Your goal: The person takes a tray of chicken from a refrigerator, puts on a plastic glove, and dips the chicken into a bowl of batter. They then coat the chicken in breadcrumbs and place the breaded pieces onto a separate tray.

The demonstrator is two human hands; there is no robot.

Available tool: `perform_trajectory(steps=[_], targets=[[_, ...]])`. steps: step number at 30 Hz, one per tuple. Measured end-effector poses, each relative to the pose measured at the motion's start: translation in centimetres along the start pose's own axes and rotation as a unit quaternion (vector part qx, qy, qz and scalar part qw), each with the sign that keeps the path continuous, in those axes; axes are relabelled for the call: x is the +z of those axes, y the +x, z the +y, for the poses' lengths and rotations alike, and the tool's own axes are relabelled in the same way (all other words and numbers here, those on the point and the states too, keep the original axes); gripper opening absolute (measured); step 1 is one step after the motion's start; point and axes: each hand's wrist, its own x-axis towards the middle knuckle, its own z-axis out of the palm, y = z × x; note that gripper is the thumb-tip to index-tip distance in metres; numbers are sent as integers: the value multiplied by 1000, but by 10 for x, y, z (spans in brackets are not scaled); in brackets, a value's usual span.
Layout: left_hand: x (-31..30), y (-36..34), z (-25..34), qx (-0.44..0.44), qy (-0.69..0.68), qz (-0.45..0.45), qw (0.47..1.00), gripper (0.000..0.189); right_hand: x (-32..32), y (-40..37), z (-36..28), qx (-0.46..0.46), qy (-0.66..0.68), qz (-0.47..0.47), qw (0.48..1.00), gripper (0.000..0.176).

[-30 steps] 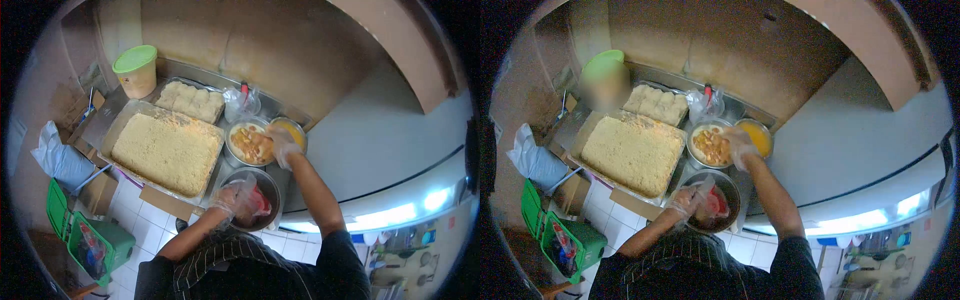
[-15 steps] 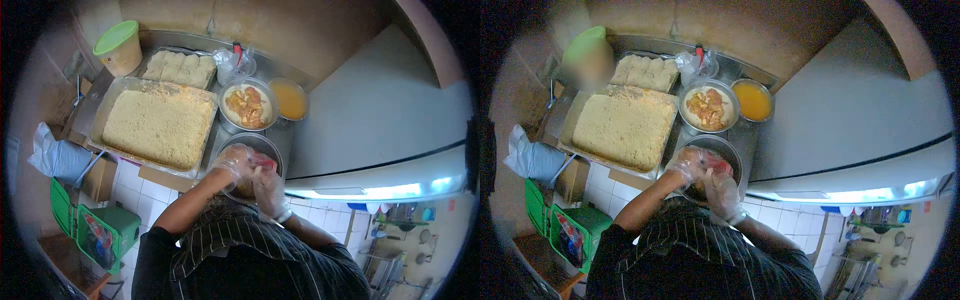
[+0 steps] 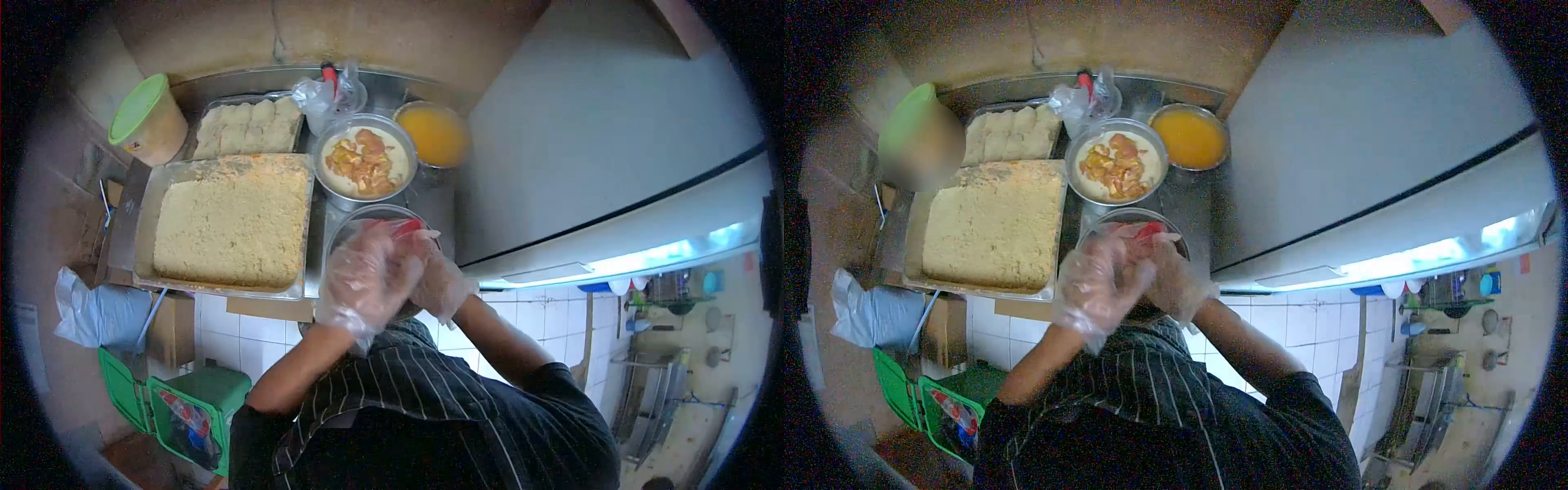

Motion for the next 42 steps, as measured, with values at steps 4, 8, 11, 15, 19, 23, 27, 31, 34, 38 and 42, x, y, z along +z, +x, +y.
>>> perform_trajectory(steps=[4, 8, 11, 15, 19, 23, 27, 31, 34, 38, 42], targets=[[15, -22, 16, 36, 159, -208, 964, 50, 48, 6, 4, 55, 428, 84, 898, 47], [35, -25, 9, 62, 119, -216, 967, 41, -15, 35, -14, 79, -8, -156, 984, 54], [52, -35, -19, 151, 46, -210, 965, 34, -20, 33, -13, 83, -129, -188, 970, 53], [64, -52, -27, 257, 17, -241, 936, 31, 17, 15, -4, 105, 177, 77, 976, 48], [70, -55, -48, 340, 83, -287, 892, 36, 40, 2, 6, 126, 234, 208, 941, 43], [18, -9, 1, -67, 120, -518, 844, 38, 75, -6, 22, 99, 149, 224, 958, 33], [12, -12, -38, -219, 34, -100, 970, 41, 75, 11, 22, 99, 334, 155, 924, 23], [67, 6, -119, -110, 139, -83, 981, 40, 157, 44, 54, -60, 212, 63, 973, 23], [89, 9, -148, -6, 211, -96, 973, 32, 151, 55, 55, -144, 95, 75, 982, 25], [61, 19, -91, -65, 227, -146, 961, 26, 151, 56, 60, -112, 110, 2, 988, 24], [65, 34, -85, -43, 196, -153, 968, 24, 152, 45, 65, -77, 168, -13, 983, 24]])
